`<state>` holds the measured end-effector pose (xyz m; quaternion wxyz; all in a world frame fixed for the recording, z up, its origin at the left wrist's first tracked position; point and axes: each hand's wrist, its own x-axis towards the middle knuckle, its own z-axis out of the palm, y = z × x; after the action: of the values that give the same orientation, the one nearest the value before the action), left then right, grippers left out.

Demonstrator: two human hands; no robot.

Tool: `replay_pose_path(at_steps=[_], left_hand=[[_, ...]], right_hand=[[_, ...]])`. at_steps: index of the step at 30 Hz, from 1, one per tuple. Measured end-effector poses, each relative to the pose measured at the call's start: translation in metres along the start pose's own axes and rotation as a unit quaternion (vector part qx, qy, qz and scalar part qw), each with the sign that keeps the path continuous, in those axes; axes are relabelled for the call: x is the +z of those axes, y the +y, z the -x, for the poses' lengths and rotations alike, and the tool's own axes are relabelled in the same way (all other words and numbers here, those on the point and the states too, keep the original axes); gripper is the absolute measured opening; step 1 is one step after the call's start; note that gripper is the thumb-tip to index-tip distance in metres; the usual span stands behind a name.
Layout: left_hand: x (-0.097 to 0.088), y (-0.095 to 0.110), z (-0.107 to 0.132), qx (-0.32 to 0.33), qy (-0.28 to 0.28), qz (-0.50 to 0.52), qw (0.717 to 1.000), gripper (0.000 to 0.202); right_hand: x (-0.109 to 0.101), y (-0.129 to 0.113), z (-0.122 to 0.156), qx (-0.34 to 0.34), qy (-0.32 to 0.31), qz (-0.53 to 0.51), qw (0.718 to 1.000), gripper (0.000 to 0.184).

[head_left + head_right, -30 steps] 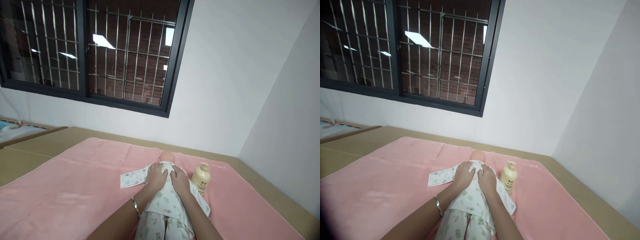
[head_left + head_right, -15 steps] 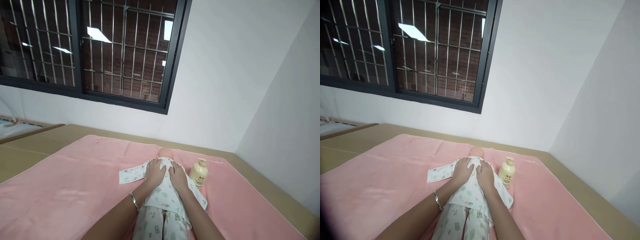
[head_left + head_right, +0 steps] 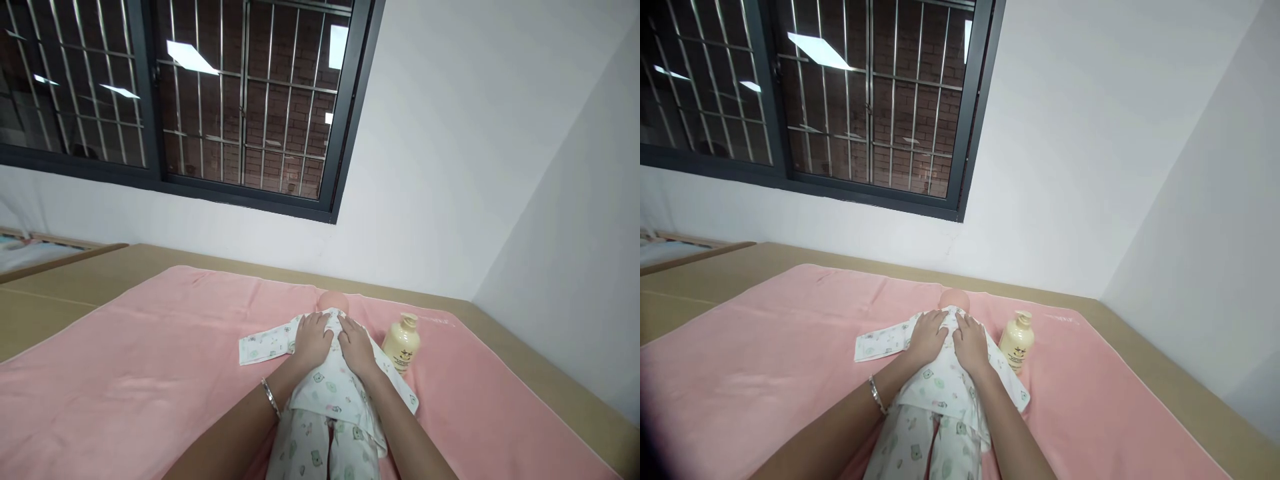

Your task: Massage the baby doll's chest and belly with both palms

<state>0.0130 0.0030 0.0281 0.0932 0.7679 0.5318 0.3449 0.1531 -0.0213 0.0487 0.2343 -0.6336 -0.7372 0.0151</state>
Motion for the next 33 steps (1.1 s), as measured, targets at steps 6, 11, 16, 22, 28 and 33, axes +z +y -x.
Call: replay_pose_path(at_steps=[6, 11, 16, 22, 28, 33], left_hand=[[0.000, -0.001, 0.004, 0.036, 0.019, 0.053, 0.998, 0.039], [-0.003, 0.006, 0.010, -0.029, 0.060, 0.032, 0.997, 0.036], [-0.005, 0.006, 0.002, -0.045, 0.016, -0.012, 0.999, 0.041], [-0.001, -0.001, 0.003, 0.007, 0.041, 0.031, 0.999, 0.037], [0.002, 0.001, 0.013, -0.027, 0.101, 0.067, 0.992, 0.027], [-0.001, 0.001, 0.006, -0.109, 0.069, 0.026, 0.991, 0.035]], right_hand=[[-0.008, -0.019, 0.009, -0.002, 0.033, 0.009, 0.999, 0.049], [-0.010, -0.030, 0.019, 0.109, 0.068, 0.017, 0.992, 0.042], [-0.007, -0.018, 0.011, 0.111, 0.053, 0.030, 0.992, 0.049], [0.000, -0.008, 0.006, 0.016, 0.028, -0.004, 0.999, 0.053], [0.002, -0.018, 0.019, 0.094, 0.091, 0.011, 0.991, 0.045], [0.002, -0.011, 0.009, 0.067, 0.049, 0.019, 0.996, 0.051]])
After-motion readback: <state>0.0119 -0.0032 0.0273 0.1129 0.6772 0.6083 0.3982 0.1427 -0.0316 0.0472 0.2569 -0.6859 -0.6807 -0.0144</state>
